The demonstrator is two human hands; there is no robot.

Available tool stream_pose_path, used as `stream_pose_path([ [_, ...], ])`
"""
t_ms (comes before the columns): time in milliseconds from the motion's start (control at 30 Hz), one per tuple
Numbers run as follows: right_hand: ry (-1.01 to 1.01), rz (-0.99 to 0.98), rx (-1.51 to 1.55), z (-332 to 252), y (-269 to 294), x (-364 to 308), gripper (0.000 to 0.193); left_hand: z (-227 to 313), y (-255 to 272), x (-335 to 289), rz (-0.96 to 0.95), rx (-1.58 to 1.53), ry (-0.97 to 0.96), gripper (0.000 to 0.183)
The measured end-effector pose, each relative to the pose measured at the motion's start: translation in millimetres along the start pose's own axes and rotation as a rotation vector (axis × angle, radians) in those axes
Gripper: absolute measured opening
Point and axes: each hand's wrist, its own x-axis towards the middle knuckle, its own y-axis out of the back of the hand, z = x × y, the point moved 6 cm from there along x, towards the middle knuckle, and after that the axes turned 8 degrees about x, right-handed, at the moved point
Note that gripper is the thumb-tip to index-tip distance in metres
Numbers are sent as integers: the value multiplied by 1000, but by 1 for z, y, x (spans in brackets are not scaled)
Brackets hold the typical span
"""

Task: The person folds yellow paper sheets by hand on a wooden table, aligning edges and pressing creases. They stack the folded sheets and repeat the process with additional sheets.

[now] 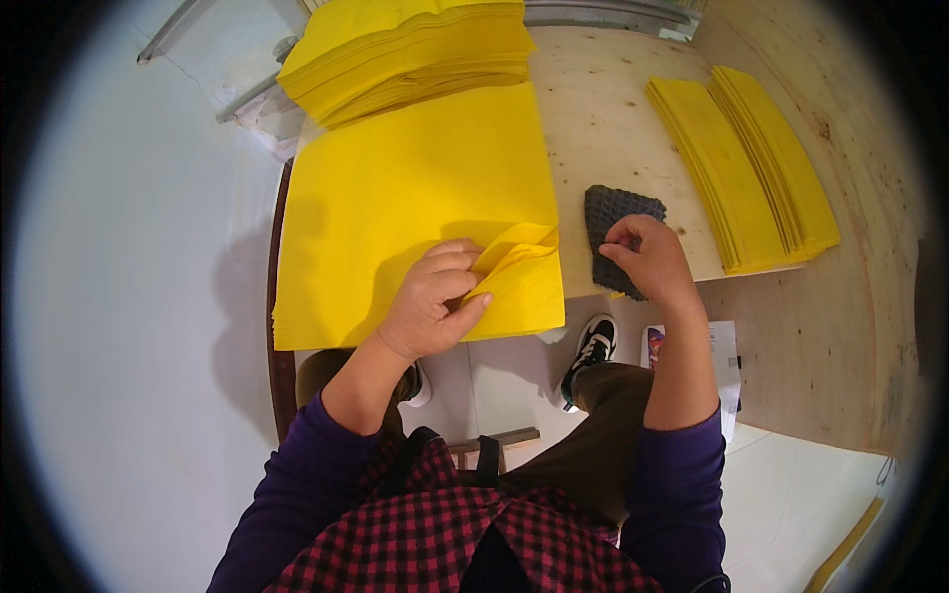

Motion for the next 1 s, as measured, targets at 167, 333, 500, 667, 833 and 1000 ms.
stream_pose_path([
  [167, -184, -35, -295, 36, -10, 15, 20, 3, 0, 4, -5, -22, 8, 14],
  [333, -79, 19, -313, 38, -11, 18, 16, 2, 2, 3, -6, -2, -5, 16],
  [500, 3, -79, 265, 7, -3, -1, 18, -1, 1, 1, 3, -28, 8, 18],
  [667, 118, -445, 518, -36, -28, -22, 22, -2, 1, 1, -1, -47, 15, 18],
  [833, 107, -515, 529, -45, -50, -21, 19, -1, 1, 2, -20, -43, 2, 18],
  [1000, 296, -456, 437, -59, -44, -20, 9, -2, 0, 1, -13, -36, -16, 17],
])
